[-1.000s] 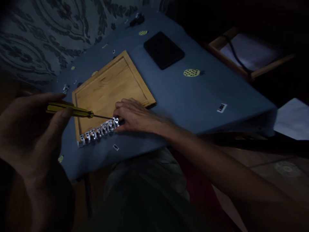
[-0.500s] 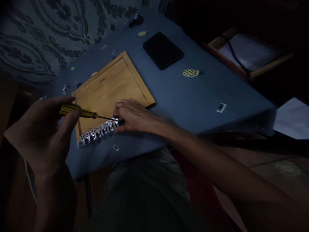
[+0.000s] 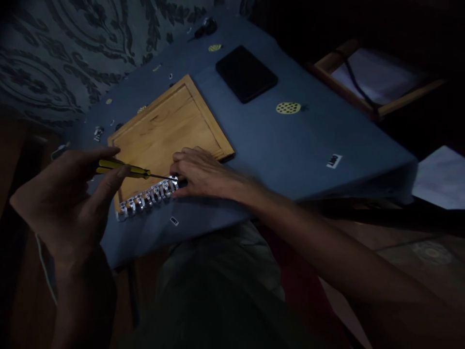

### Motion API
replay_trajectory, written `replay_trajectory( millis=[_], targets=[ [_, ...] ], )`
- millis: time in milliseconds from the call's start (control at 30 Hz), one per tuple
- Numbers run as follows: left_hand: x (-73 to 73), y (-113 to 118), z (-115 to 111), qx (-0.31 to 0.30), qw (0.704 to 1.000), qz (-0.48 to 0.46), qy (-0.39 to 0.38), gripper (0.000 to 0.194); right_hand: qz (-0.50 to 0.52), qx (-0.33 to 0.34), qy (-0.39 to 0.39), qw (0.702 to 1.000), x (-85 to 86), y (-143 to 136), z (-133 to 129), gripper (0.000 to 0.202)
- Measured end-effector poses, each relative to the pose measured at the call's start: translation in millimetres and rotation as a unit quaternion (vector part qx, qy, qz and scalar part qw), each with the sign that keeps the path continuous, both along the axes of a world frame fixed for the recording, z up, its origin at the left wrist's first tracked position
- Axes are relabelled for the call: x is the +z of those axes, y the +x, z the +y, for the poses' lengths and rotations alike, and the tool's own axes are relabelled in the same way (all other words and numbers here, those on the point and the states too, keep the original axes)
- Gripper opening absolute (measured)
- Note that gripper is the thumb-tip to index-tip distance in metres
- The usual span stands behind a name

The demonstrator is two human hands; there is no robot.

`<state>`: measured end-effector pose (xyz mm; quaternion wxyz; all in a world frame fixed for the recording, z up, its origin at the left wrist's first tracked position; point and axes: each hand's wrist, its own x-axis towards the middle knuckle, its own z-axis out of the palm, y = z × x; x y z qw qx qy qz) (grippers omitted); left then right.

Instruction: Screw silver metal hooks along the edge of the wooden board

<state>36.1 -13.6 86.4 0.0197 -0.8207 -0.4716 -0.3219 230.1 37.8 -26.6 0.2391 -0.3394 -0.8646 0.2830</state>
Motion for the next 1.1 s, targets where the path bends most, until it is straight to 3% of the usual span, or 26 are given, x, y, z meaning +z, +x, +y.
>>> replay_trajectory(
  millis=[233,633,1100],
  targets=[
    [-4.3,2.5,-0.3,-0.008,1.0,0.006,-0.001,0.021,0.002,-0.003,0.009,1.0,-0.8,-0.8,-0.4,0.035],
    [-6.1,2.5,-7.2,0.055,0.998,0.003,0.017,0.018,0.0,-0.002,0.015,1.0,-2.2,0.1,0.2,0.039],
    [2.0,-7.1,-1.6,-0.046,0.997,0.059,-0.006,0.025,0.006,-0.003,0.014,1.0,-2.1,-0.2,-0.7,0.035]
  ],
)
